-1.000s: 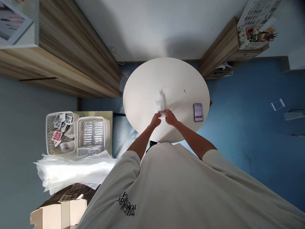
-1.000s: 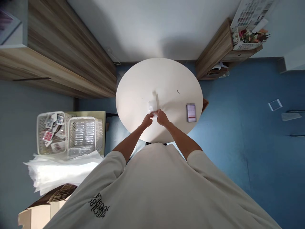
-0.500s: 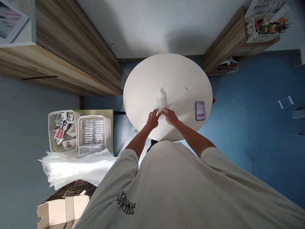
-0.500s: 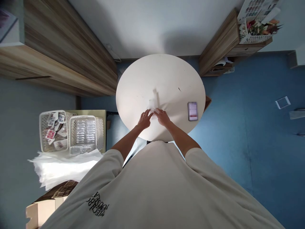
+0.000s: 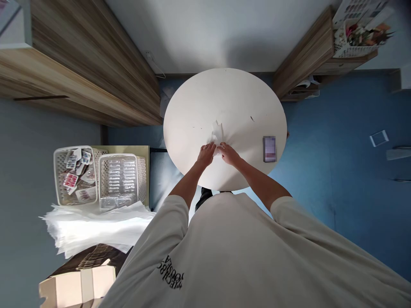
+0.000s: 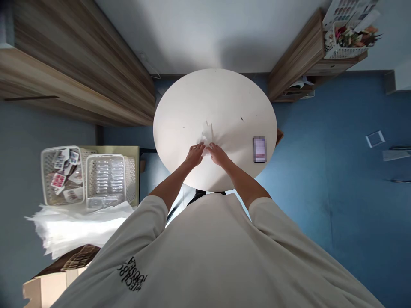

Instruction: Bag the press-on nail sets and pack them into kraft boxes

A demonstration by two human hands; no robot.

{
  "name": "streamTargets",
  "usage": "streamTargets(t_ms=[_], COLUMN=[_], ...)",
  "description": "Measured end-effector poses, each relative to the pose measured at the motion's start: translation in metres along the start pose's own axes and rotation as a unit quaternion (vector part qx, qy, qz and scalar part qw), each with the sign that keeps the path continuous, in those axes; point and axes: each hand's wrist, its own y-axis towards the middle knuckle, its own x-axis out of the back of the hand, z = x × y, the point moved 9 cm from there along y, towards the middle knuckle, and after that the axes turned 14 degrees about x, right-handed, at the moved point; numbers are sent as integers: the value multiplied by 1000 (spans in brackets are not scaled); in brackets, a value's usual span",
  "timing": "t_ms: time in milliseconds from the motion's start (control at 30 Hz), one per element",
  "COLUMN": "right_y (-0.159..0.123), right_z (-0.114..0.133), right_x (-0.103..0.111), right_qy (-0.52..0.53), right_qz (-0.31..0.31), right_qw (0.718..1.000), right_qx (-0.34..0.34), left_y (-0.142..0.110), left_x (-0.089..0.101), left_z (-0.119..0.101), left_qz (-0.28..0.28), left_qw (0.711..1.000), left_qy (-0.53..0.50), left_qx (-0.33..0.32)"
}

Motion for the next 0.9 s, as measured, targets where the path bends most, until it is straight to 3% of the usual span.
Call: streamTargets(t_ms=[267, 500, 600, 800, 900], right_y=[2, -15, -18, 2, 9], right_z=[7, 26, 27, 0, -14], right_x=[10, 7, 4, 10, 9], right_qy=[-2, 71, 87, 91, 99], right_qz=[18, 88, 121, 30, -52], right_qw=[1000, 994, 989, 993, 986], right_qx=[-11, -5, -5, -72, -126], left_y=[8, -33, -41, -31, -33], left_x=[8, -13, -23, -23, -25], left_z=[3, 14, 25, 45, 40], left_qz=[40, 87, 105, 56, 25], left_qw=[998, 993, 983, 930, 921], left_qy=[-15, -59, -116, -285, -314], left_qx=[47, 56, 100, 226, 228])
